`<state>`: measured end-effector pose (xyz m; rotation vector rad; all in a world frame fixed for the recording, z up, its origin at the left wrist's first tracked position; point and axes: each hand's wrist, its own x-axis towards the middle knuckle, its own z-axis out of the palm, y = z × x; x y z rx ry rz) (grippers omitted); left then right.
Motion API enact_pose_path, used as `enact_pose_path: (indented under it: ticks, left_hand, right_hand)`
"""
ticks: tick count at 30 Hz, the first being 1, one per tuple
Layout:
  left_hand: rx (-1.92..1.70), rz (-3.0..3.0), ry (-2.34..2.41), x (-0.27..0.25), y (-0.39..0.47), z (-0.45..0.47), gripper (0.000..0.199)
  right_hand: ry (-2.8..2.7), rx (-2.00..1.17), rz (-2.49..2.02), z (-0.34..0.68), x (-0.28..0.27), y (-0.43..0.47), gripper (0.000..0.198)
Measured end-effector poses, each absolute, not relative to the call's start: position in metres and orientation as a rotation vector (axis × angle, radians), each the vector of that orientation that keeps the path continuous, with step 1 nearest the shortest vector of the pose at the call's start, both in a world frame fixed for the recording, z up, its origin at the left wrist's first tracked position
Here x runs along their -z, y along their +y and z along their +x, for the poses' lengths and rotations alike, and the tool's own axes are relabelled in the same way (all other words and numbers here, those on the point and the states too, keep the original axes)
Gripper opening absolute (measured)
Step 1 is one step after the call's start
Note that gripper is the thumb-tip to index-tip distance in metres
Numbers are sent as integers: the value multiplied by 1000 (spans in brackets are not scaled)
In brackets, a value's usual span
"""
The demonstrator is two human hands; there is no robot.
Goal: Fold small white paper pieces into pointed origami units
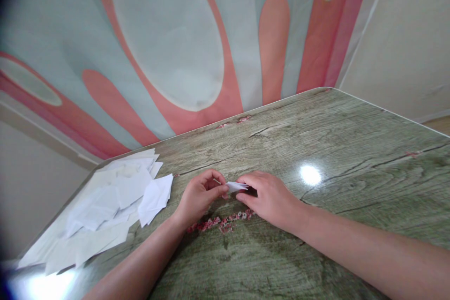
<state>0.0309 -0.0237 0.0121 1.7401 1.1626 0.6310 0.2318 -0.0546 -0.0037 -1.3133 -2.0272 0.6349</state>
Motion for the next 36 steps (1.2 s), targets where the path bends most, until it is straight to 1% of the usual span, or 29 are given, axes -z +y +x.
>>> enact_pose_path:
  ticks: [2, 5, 9, 11, 13, 17, 21, 30, 36]
  left_hand:
    - [-701, 1713, 1132, -9, -25, 34, 10]
    - [-781, 1876, 1134, -9, -27, 36, 2]
    - [-836, 2162, 1132, -11, -26, 33, 13]
    - [-836, 2270, 1159, -12, -25, 30, 18]
    - [-756, 2333, 1152, -13, -26, 28, 20]
    - [-476, 2409, 1039, -17, -31, 28, 25]
    - [-337, 2477, 1009, -18, -32, 30, 27]
    - [-354, 2496, 1014, -14, -25, 30, 15]
    - [-404, 2573, 1007, -13, -30, 33, 22]
  right_hand:
    - [-1966, -669, -1292, 233, 3, -54, 13]
    - [-1951, -600, -1142, 237, 4, -52, 21]
    - [-2126, -220, -998, 242, 3, -52, 29]
    - [-2249, -48, -1013, 243, 2, -53, 28]
    - [-2364, 16, -1049, 242, 2, -54, 25]
    - [-2488, -95, -1014, 242, 8, -53, 20]
    - [-2453, -248, -964, 245, 15, -49, 22]
    - [-2399, -301, -988, 246, 18, -43, 19]
    - [-2318, -339, -994, 245, 20, -42, 17]
